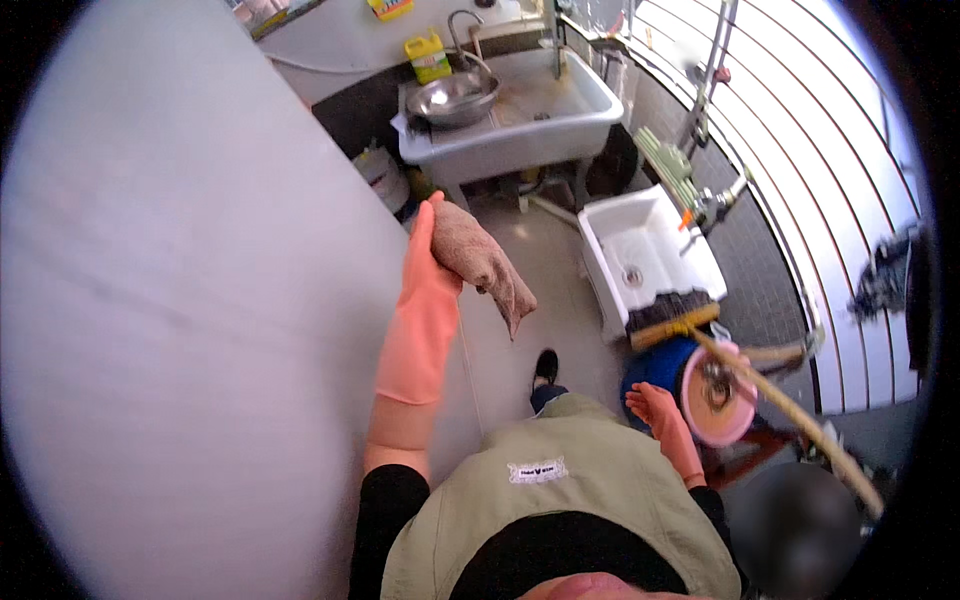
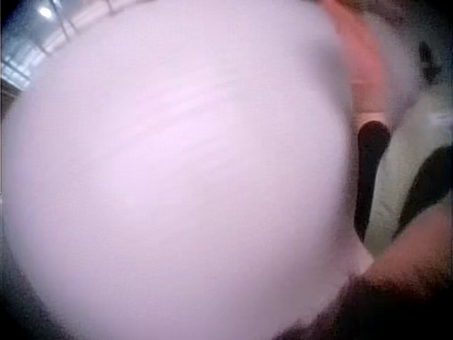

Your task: The person arranges leafy green vegetables on a refrigerated display shelf in a grocery store. They then walk to a back room, wash a cloth in a sink, wring it out, and return to the store floor.

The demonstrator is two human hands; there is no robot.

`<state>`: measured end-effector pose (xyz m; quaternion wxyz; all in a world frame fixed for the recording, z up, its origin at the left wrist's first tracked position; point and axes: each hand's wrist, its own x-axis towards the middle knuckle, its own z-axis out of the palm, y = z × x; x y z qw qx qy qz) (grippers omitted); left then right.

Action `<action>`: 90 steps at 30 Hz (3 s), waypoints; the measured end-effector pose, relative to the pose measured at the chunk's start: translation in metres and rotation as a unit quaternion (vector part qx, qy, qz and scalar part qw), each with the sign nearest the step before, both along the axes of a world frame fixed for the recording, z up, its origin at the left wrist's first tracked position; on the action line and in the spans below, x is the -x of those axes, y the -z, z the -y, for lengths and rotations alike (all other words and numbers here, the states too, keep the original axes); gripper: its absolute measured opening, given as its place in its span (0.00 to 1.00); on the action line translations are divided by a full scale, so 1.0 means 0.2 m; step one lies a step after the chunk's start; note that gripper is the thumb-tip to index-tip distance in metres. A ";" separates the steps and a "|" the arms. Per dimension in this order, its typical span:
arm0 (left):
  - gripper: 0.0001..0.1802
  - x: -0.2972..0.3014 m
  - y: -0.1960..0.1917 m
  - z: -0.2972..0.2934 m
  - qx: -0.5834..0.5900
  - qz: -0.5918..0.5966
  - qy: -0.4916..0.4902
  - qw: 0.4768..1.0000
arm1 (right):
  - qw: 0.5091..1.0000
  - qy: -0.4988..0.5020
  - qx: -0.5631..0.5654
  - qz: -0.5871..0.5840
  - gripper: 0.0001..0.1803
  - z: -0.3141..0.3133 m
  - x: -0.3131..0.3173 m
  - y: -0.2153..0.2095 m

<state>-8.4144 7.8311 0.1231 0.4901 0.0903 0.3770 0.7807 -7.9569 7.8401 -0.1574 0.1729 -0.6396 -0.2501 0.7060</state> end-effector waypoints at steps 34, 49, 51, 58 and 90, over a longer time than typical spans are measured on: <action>0.32 2.46 0.71 -3.24 0.334 -0.186 0.159 0.910 | 0.984 -0.097 0.064 -0.136 0.41 -3.46 3.62 -0.45; 0.18 2.37 0.75 -3.94 0.324 -0.184 0.044 0.927 | 0.987 -0.079 0.084 -0.111 0.21 -3.95 3.38 -0.13; 0.16 2.36 0.77 -4.07 0.344 -0.237 0.004 0.909 | 0.989 -0.070 0.105 -0.080 0.21 -4.03 3.12 -0.04; 0.29 2.47 1.09 -4.41 0.448 -0.563 -0.022 0.694 | 0.992 -0.002 0.112 0.056 0.17 -4.25 2.63 0.13; 0.25 2.79 1.40 -4.66 0.422 -0.323 0.021 0.847 | 0.898 -0.221 -0.317 0.210 0.25 -4.45 2.84 0.38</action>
